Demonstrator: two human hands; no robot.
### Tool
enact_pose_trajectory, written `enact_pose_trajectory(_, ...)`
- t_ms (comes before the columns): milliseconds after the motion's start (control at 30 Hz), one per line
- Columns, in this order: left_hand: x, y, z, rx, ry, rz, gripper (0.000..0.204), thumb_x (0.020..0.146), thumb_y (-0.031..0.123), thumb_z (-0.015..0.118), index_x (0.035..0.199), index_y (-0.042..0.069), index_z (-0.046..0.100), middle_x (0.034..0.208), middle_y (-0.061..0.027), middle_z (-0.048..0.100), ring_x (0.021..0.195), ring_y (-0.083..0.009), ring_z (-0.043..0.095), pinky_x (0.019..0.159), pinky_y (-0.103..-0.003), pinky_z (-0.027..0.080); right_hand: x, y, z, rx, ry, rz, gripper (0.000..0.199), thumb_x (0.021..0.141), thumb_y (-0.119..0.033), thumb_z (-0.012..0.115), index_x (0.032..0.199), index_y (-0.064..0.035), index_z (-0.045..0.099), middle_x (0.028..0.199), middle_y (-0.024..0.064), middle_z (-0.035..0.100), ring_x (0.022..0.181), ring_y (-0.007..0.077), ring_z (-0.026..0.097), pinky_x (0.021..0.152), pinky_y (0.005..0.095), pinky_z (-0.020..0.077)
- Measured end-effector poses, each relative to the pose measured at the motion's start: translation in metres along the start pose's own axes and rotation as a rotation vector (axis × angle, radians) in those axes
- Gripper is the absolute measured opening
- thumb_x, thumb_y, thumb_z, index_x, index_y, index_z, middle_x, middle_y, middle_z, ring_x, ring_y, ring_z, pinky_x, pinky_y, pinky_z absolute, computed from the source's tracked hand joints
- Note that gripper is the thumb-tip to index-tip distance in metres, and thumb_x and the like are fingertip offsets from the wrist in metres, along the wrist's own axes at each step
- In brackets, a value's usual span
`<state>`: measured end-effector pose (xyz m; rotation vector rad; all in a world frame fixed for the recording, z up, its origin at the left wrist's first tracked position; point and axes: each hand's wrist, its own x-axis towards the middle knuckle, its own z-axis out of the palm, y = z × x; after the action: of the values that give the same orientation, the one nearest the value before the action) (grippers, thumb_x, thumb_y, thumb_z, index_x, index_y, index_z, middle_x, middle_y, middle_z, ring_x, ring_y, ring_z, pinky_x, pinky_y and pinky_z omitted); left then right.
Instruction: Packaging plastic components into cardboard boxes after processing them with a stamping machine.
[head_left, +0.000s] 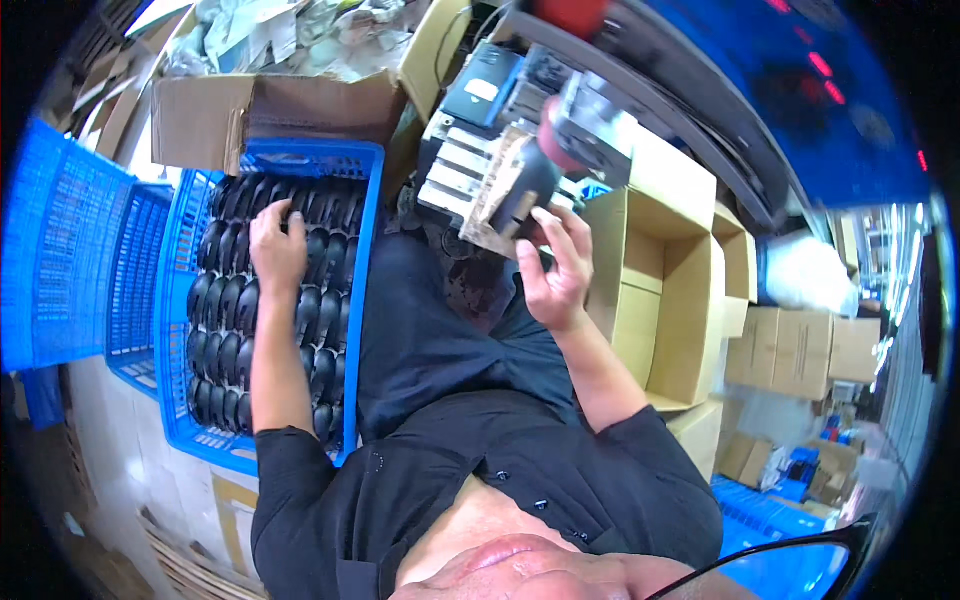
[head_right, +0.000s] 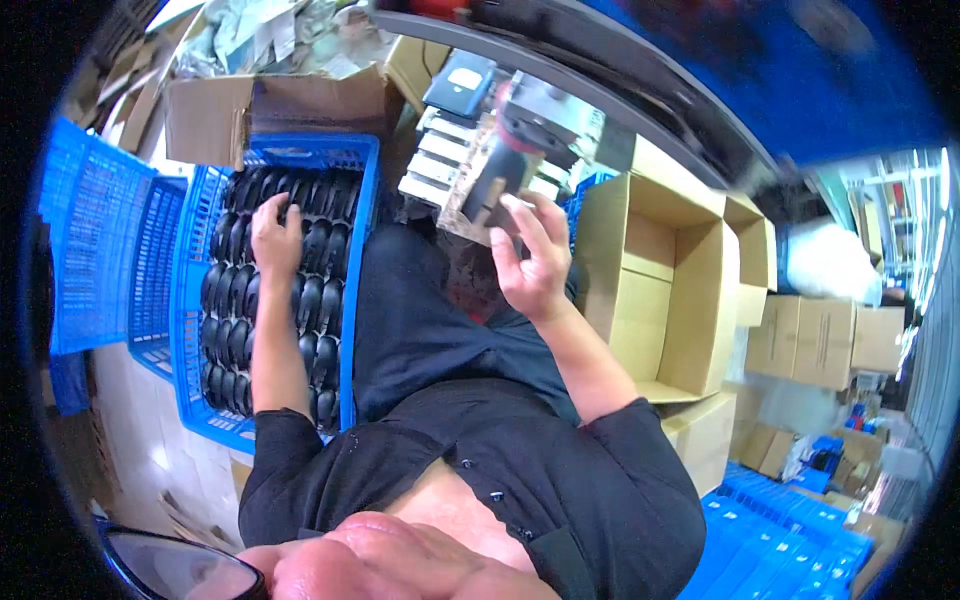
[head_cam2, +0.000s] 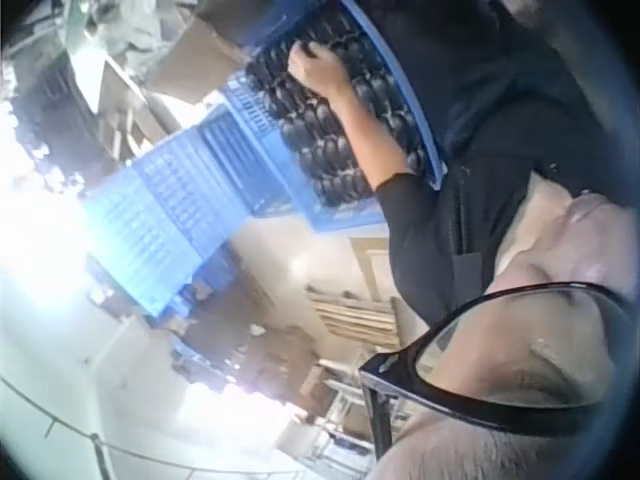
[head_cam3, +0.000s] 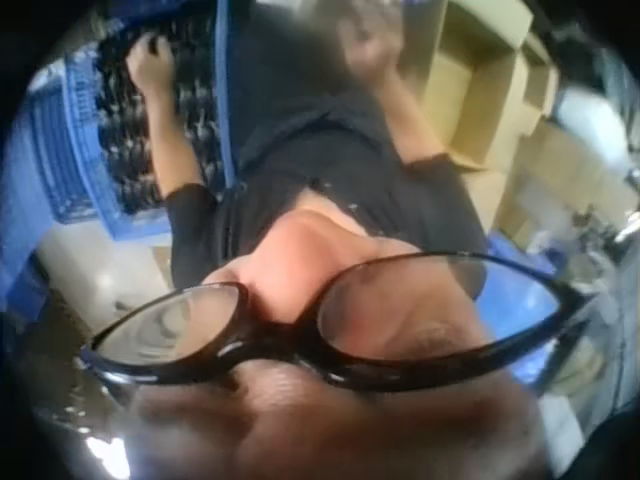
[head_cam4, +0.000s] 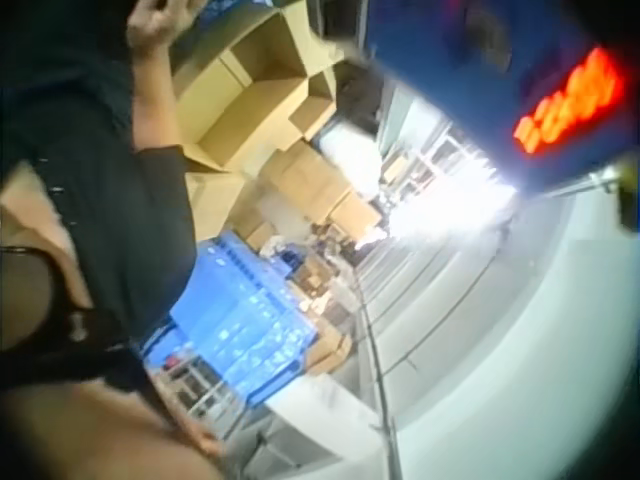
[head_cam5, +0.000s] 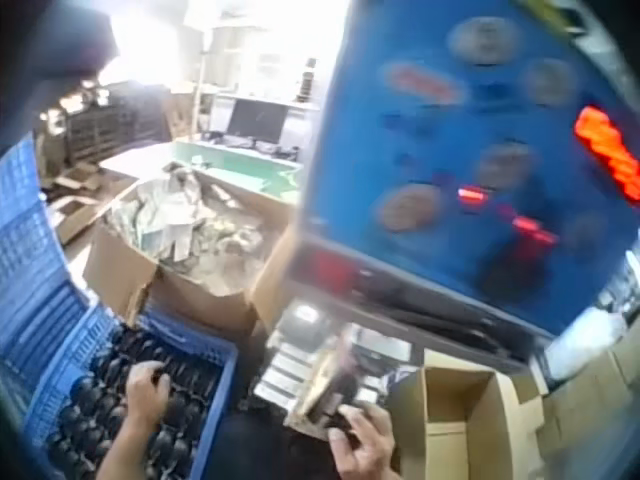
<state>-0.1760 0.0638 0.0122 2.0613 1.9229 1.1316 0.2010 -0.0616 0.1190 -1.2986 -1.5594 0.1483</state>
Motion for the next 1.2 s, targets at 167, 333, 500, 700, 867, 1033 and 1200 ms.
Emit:
enact_pose_trajectory(167,-0.007,0.144,-0.011,-0.308,0.019,0.183,0.025,0.092,0.011,0.072,0.116,0.003,0.073,0.114,-0.0163,0.073,0.109,-0.0351,0.068,0.099,-0.043,0.053,-0.006,0.001,-0.012,0.076,0.028,0.033,0.047,0.088,0.004,0.072,0.134,-0.0039,0.067,0.129,0.0144,0.059,0.094,0.0206,0.067,0.084,0.0318,0.0593)
enact_pose_trajectory(333,-0.031,0.207,-0.025,-0.485,0.018,0.310,0.020,0.090,0.006,0.076,0.109,0.003,0.072,0.107,-0.0152,0.073,0.101,-0.0336,0.070,0.091,-0.041,0.056,-0.006,-0.003,-0.015,0.112,-0.016,0.037,0.047,0.088,0.004,0.070,0.134,-0.0053,0.067,0.129,0.0143,0.060,0.092,0.0210,0.066,0.086,0.0332,0.0583)
enact_pose_trajectory(500,-0.062,0.216,-0.021,-0.500,-0.173,0.249,0.014,0.092,0.012,0.076,0.102,0.002,0.073,0.099,-0.0131,0.074,0.092,-0.0292,0.070,0.083,-0.038,0.056,-0.006,-0.004,-0.016,0.117,-0.038,0.023,0.049,0.089,0.007,0.069,0.136,-0.0033,0.065,0.130,0.0131,0.059,0.099,0.0191,0.067,0.088,0.0306,0.0583)
enact_pose_trajectory(700,-0.090,0.190,0.007,-0.426,-0.383,0.086,0.018,0.095,0.018,0.074,0.101,0.002,0.074,0.094,-0.0148,0.073,0.083,-0.0273,0.072,0.078,-0.037,0.057,-0.010,0.002,-0.013,0.132,0.043,0.018,0.049,0.087,0.004,0.070,0.134,-0.0055,0.067,0.128,0.0165,0.060,0.096,0.0262,0.066,0.088,0.0351,0.0573)
enact_pose_trajectory(867,-0.111,0.156,0.031,-0.367,-0.403,-0.043,0.019,0.095,0.021,0.074,0.097,0.003,0.074,0.088,-0.0143,0.072,0.081,-0.0289,0.072,0.077,-0.038,0.057,-0.011,-0.004,-0.010,0.172,0.024,0.037,0.049,0.087,0.004,0.070,0.135,-0.0054,0.066,0.129,0.0168,0.059,0.100,0.0278,0.066,0.088,0.0352,0.0572)
enact_pose_trajectory(1033,-0.113,0.167,0.040,-0.259,-0.286,0.143,0.017,0.093,0.020,0.073,0.090,0.003,0.071,0.086,-0.0143,0.070,0.081,-0.0335,0.070,0.074,-0.042,0.055,-0.011,0.001,-0.009,0.148,0.038,0.015,0.049,0.087,0.003,0.071,0.135,-0.0051,0.066,0.130,0.0171,0.058,0.105,0.0300,0.065,0.090,0.0363,0.0564)
enact_pose_trajectory(1200,-0.112,0.166,0.040,-0.271,-0.293,0.139,0.015,0.093,0.017,0.073,0.090,0.003,0.070,0.088,-0.0147,0.070,0.082,-0.0346,0.070,0.074,-0.043,0.055,-0.013,0.002,-0.009,0.144,0.044,0.029,0.048,0.087,0.001,0.072,0.135,-0.0054,0.067,0.130,0.0179,0.059,0.107,0.0320,0.065,0.092,0.0378,0.0559)
